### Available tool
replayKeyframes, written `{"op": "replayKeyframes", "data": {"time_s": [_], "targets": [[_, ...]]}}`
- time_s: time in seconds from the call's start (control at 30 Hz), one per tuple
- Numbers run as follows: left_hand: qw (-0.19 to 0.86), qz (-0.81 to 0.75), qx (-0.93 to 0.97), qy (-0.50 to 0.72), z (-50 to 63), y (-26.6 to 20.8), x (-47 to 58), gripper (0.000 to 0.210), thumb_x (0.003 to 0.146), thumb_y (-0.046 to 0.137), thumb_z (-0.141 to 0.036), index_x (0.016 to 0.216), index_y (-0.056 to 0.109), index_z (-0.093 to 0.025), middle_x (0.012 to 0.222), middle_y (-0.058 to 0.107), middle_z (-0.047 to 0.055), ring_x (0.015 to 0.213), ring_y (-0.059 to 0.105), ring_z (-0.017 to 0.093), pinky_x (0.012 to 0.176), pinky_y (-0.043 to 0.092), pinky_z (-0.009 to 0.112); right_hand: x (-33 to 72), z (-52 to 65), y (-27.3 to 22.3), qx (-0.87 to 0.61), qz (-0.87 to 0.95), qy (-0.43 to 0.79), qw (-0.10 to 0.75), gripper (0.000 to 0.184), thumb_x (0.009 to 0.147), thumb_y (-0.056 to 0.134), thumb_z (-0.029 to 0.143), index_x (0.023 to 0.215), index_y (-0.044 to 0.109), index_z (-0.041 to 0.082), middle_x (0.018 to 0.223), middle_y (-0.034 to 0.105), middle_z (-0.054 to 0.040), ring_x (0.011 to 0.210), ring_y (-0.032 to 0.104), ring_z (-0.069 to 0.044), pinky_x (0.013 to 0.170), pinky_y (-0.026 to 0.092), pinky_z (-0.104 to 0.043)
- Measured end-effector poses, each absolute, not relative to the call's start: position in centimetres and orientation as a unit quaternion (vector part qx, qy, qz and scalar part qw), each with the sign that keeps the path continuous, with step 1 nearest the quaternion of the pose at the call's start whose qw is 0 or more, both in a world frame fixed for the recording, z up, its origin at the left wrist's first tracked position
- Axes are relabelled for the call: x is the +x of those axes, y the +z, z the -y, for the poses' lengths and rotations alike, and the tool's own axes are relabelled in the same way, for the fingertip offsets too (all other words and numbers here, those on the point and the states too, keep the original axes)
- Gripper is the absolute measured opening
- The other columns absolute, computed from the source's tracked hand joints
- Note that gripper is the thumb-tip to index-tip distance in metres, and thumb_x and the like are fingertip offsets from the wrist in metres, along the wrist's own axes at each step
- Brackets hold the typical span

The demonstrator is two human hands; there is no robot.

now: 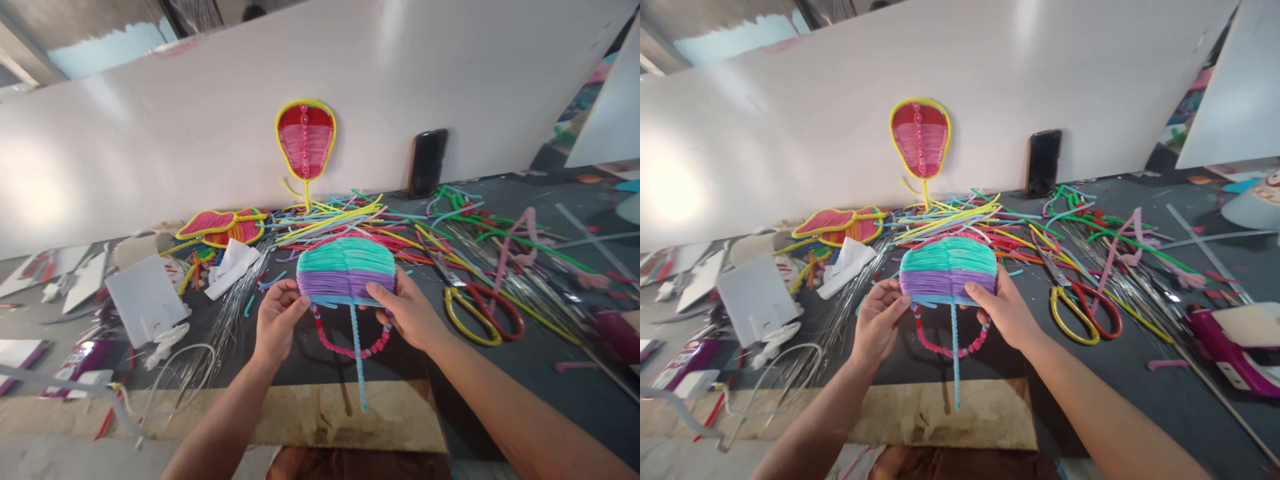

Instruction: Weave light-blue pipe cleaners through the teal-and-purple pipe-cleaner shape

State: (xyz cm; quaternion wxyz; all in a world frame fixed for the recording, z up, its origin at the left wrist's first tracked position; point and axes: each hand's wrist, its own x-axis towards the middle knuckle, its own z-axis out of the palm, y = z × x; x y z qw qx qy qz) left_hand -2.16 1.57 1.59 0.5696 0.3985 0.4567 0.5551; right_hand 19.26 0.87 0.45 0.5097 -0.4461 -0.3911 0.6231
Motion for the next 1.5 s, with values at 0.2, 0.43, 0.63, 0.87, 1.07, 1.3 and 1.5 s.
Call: {"op": "replayKeyframes", "data": {"time_s": [0.2,0.43,0.63,0.87,1.07,1.3,1.5], "targets": [[0.596,-0.505,0.405,0.475,-2.2,0.8,-2.3,0.050,0.065,0.077,-0.026,0.111,0.059,-0.014,0.069,0.067,-0.001,0.062,0.062,0.011,0.065,0.050,0.024,20.8,-2.1,-1.4,-0.569,0.599,0.307,0.471,0.059,0.080,0.062,0.037,0.132,0.038,0.024,0.135,0.044,-0.0127,0.121,0.045,-0.030,0.095,0.042,-0.049],[0.603,-0.520,0.425,0.431,-2.4,0.0,-2.1,0.045,0.067,0.075,-0.028,0.108,0.064,-0.013,0.067,0.066,0.000,0.060,0.060,0.011,0.063,0.050,0.023,19.0,-0.8,-0.5,-0.472,0.806,0.116,0.339,0.015,0.079,0.065,0.026,0.094,0.065,0.024,0.109,0.063,-0.0074,0.108,0.048,-0.028,0.093,0.041,-0.049],[0.594,-0.526,0.443,0.418,-2.3,-0.2,-2.0,0.043,0.069,0.074,-0.027,0.109,0.064,-0.014,0.068,0.065,0.000,0.060,0.059,0.010,0.062,0.049,0.023,17.7,-0.7,-1.2,-0.474,0.806,0.109,0.337,0.008,0.077,0.063,0.016,0.083,0.063,0.021,0.096,0.065,-0.0056,0.098,0.051,-0.025,0.088,0.045,-0.042],[0.588,-0.528,0.453,0.413,-2.2,0.1,-1.8,0.044,0.068,0.074,-0.028,0.108,0.064,-0.012,0.065,0.064,-0.001,0.059,0.058,0.010,0.061,0.048,0.022,17.6,-1.0,-2.0,-0.465,0.800,0.097,0.367,0.009,0.079,0.060,0.012,0.077,0.063,0.020,0.096,0.065,-0.0052,0.094,0.052,-0.023,0.084,0.048,-0.039],[0.590,-0.528,0.449,0.415,-2.2,-0.1,-1.8,0.044,0.069,0.073,-0.029,0.109,0.063,-0.014,0.066,0.063,-0.002,0.060,0.058,0.010,0.063,0.049,0.022,18.5,-1.0,-1.0,-0.453,0.792,0.126,0.389,0.006,0.082,0.059,0.017,0.085,0.063,0.021,0.098,0.065,-0.0063,0.098,0.052,-0.023,0.087,0.048,-0.040],[0.587,-0.527,0.453,0.414,-2.2,0.0,-1.6,0.045,0.069,0.073,-0.029,0.110,0.062,-0.013,0.066,0.062,-0.002,0.060,0.056,0.009,0.062,0.049,0.021,18.3,-0.6,-0.3,-0.433,0.818,0.108,0.363,0.005,0.083,0.059,0.023,0.087,0.061,0.021,0.099,0.065,-0.0061,0.097,0.051,-0.024,0.087,0.044,-0.044],[0.578,-0.510,0.487,0.412,-1.9,-0.2,-1.6,0.044,0.071,0.071,-0.027,0.112,0.061,-0.014,0.066,0.060,-0.003,0.062,0.056,0.009,0.063,0.047,0.021,18.0,-0.8,-0.9,-0.465,0.804,0.076,0.363,0.007,0.085,0.057,0.017,0.083,0.062,0.021,0.093,0.066,-0.0047,0.094,0.051,-0.023,0.083,0.044,-0.041]]}}
